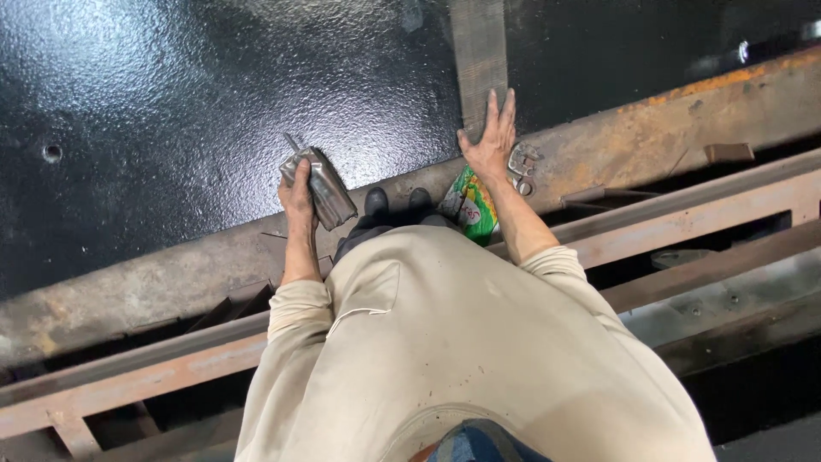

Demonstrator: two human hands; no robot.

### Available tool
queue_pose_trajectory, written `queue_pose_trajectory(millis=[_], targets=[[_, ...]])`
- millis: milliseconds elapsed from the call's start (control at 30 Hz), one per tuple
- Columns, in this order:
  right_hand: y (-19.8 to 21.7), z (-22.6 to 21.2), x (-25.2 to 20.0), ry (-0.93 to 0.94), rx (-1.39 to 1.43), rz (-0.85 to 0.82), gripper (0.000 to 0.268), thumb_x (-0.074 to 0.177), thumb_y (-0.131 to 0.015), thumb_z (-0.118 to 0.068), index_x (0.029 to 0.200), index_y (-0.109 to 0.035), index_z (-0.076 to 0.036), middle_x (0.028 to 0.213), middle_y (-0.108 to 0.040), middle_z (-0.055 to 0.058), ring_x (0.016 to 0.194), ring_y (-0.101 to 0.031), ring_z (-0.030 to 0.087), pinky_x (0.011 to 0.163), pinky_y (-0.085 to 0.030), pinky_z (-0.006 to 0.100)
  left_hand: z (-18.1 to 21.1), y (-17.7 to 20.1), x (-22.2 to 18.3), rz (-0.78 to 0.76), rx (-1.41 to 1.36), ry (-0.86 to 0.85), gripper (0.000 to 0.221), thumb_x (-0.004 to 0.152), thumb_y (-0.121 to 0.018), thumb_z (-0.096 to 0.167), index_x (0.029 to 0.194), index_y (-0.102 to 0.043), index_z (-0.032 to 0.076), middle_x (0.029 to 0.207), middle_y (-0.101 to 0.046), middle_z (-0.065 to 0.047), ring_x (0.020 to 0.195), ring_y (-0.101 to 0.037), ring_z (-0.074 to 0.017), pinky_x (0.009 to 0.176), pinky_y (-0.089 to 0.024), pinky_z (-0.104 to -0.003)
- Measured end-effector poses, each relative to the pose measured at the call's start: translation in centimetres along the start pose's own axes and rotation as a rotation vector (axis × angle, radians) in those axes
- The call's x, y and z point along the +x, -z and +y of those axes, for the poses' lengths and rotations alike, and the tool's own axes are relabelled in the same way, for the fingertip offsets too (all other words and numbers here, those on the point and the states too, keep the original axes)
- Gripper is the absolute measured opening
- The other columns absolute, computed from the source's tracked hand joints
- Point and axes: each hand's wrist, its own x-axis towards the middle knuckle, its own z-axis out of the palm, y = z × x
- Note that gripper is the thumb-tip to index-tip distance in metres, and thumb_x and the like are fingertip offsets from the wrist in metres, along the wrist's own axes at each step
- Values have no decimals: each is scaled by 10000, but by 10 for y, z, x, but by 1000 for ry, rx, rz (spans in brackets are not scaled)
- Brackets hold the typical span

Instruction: Preparing a large metal component for lifting using a heavy-duty strap and chain hoist.

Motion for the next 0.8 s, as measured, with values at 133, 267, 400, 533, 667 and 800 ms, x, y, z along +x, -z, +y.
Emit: queue_pose_trajectory(millis=[133, 267, 400, 533, 667, 800], targets=[[3, -3, 0, -19, -26, -32, 1124, 800, -905, -255, 1655, -180, -169, 1695, -68, 252, 1566, -163, 463, 1223, -258, 581, -5, 5, 2, -51, 71, -59, 428, 924, -771, 386, 1178, -694, 50, 943, -704, -38, 815, -653, -143, 770, -548, -296], [4, -5, 0, -36, -7, -52, 1152, 781, -903, -264, 1661, -163, -185, 1699, -55, 223, 1568, -155, 447, 1234, -247, 585, -3, 7, 0, -70, 86, -96, 425, 944, -735, 401, 1204, -665, 72, 944, -689, -26, 821, -648, -143, 775, -546, -299], [-2, -2, 0, -49, -24, -40, 1157, 769, -907, -267, 1649, -161, -193, 1693, -50, 222, 1550, -146, 456, 1212, -234, 595, -7, 12, 5, -81, 67, -73, 437, 930, -739, 405, 1205, -648, 77, 934, -674, -16, 802, -634, -146, 771, -559, -314], [-4, -2, 1, -66, -8, -35, 1131, 775, -897, -259, 1652, -185, -216, 1708, -69, 202, 1558, -182, 434, 1206, -269, 578, -7, 13, 6, -65, 42, -39, 440, 921, -765, 399, 1192, -649, 72, 959, -664, -17, 836, -644, -145, 792, -567, -315], [-4, 0, -1, -12, -5, -33, 1107, 787, -883, -248, 1654, -198, -201, 1700, -64, 216, 1556, -177, 450, 1210, -274, 581, -1, 10, 1, -36, 66, -46, 466, 897, -770, 413, 1205, -635, 89, 957, -660, -16, 837, -648, -148, 789, -579, -317], [-3, -3, 0, -22, 9, -27, 1102, 784, -891, -258, 1647, -209, -201, 1702, -75, 213, 1558, -184, 444, 1208, -277, 580, -5, 11, 5, -68, 6, -45, 487, 920, -788, 403, 1232, -635, 62, 977, -651, -19, 864, -632, -152, 804, -557, -315]])
